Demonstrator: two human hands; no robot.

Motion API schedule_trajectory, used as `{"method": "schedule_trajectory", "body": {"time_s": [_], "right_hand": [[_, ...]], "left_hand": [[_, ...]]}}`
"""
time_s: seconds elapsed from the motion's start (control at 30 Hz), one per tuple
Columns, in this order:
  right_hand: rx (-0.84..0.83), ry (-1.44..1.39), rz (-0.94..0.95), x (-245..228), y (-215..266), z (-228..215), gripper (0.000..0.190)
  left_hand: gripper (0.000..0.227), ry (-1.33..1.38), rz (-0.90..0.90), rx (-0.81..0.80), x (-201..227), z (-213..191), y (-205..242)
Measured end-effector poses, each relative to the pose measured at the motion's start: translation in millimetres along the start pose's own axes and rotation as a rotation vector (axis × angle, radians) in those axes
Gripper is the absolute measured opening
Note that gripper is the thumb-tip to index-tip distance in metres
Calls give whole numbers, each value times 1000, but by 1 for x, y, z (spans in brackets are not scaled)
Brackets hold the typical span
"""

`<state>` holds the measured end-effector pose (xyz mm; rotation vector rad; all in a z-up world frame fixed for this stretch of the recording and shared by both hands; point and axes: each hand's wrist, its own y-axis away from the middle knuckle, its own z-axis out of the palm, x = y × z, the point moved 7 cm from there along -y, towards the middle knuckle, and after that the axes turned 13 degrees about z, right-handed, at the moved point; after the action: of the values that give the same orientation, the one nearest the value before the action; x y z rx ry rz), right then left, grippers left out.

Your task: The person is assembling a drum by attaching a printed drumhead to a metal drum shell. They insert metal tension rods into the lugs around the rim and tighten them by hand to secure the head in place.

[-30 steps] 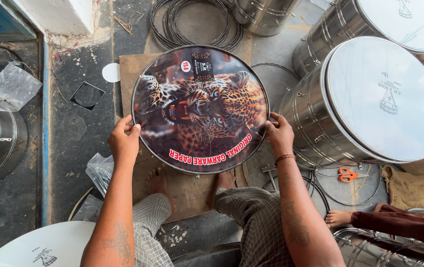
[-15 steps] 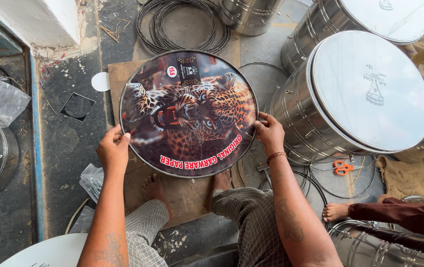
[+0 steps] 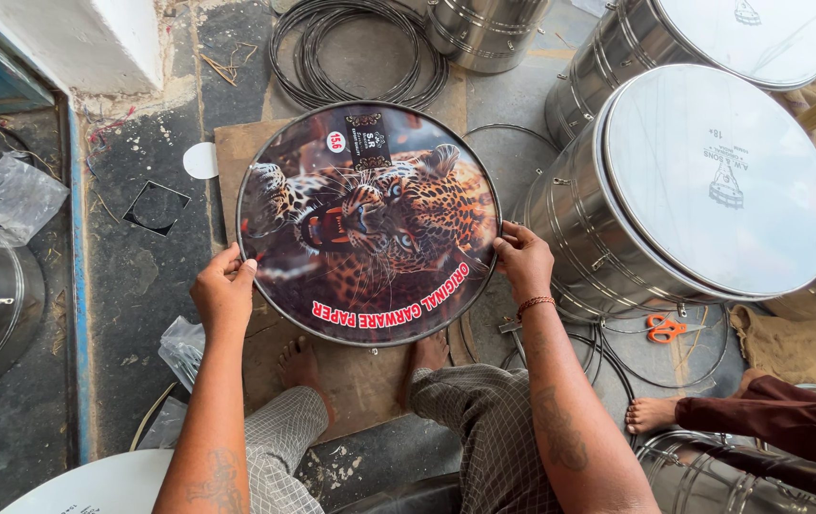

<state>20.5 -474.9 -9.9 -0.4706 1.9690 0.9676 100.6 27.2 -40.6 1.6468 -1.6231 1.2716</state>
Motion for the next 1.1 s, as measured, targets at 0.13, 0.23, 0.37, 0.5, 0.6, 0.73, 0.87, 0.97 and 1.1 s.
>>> {"method": "schedule_trajectory", "body": {"time_s": [0.13, 0.23, 0.37, 0.5, 0.6, 0.73, 0.87, 0.97, 1.1], "right_hand": [[-3, -15, 9, -2, 2, 1, 37], [-3, -15, 12, -2, 2, 0, 37], [-1, 5, -1, -1, 0, 0, 37], [-1, 20, -10, 0, -1, 0, 37], [-16, -26, -2, 5, -6, 0, 36], [-18, 11, -62, 12, -21, -2, 37], [-39, 58, -161, 21, -39, -8, 37], [-99, 25, -142, 27, -53, -11, 38], [-69, 45, -166, 26, -60, -18, 46]], "left_hand": [[38, 14, -7, 0, 0, 0, 0], [38, 5, -13, -2, 0, 1, 0], [38, -37, -3, 0, -1, 1, 0], [37, -118, 34, 4, -2, 1, 0], [38, -111, 35, 5, -7, 3, 0], [37, -49, 113, 59, -16, 9, 0], [37, -28, 143, 96, -20, 17, 0], [34, -51, 139, 70, -10, 16, -6], [29, 129, -58, 126, -26, -42, -27]]}}
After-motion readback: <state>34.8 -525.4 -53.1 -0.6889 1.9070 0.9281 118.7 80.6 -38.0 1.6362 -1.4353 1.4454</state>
